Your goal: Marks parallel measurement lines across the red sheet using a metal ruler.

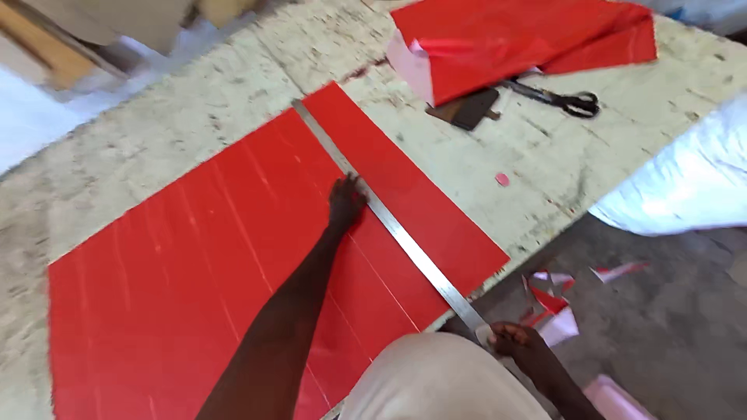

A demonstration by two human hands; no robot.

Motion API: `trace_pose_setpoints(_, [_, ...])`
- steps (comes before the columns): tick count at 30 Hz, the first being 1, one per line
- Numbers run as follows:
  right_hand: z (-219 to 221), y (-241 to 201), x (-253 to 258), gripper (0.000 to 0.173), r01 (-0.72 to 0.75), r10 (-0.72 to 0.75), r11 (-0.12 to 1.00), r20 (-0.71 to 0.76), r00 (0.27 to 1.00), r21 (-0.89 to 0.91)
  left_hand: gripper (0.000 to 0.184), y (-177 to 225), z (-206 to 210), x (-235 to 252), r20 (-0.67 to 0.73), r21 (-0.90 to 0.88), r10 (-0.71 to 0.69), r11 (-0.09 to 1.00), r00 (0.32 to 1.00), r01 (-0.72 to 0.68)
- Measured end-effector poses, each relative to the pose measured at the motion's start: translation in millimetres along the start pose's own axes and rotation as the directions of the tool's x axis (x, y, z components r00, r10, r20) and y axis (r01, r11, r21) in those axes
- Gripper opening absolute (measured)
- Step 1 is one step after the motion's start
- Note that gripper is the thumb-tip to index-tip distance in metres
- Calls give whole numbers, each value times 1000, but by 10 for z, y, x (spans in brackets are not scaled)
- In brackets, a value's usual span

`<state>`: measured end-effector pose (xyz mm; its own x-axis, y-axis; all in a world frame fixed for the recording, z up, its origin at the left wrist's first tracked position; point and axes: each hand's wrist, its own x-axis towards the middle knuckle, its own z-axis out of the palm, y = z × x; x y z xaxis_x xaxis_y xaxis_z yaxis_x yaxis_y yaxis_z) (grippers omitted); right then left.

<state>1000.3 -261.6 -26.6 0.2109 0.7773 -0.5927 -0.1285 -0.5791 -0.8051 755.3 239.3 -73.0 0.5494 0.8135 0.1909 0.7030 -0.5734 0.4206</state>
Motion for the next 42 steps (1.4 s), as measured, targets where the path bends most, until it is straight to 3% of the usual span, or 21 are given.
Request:
trace_pose_setpoints(7, [115, 68, 9, 16, -36, 44, 996, -103, 994, 80, 68, 32, 44, -65, -25, -62, 1, 998, 1000, -2])
trace_pose_setpoints(15, [321, -21, 167, 13, -17, 24, 997, -109, 994, 72, 65, -6, 97, -68, -37, -78, 11, 997, 999, -14])
trace_pose_setpoints(42, [281, 10, 339, 13, 23, -10, 995, -139, 990, 98, 67, -12, 107, -51, -60, -32, -2, 999, 998, 0])
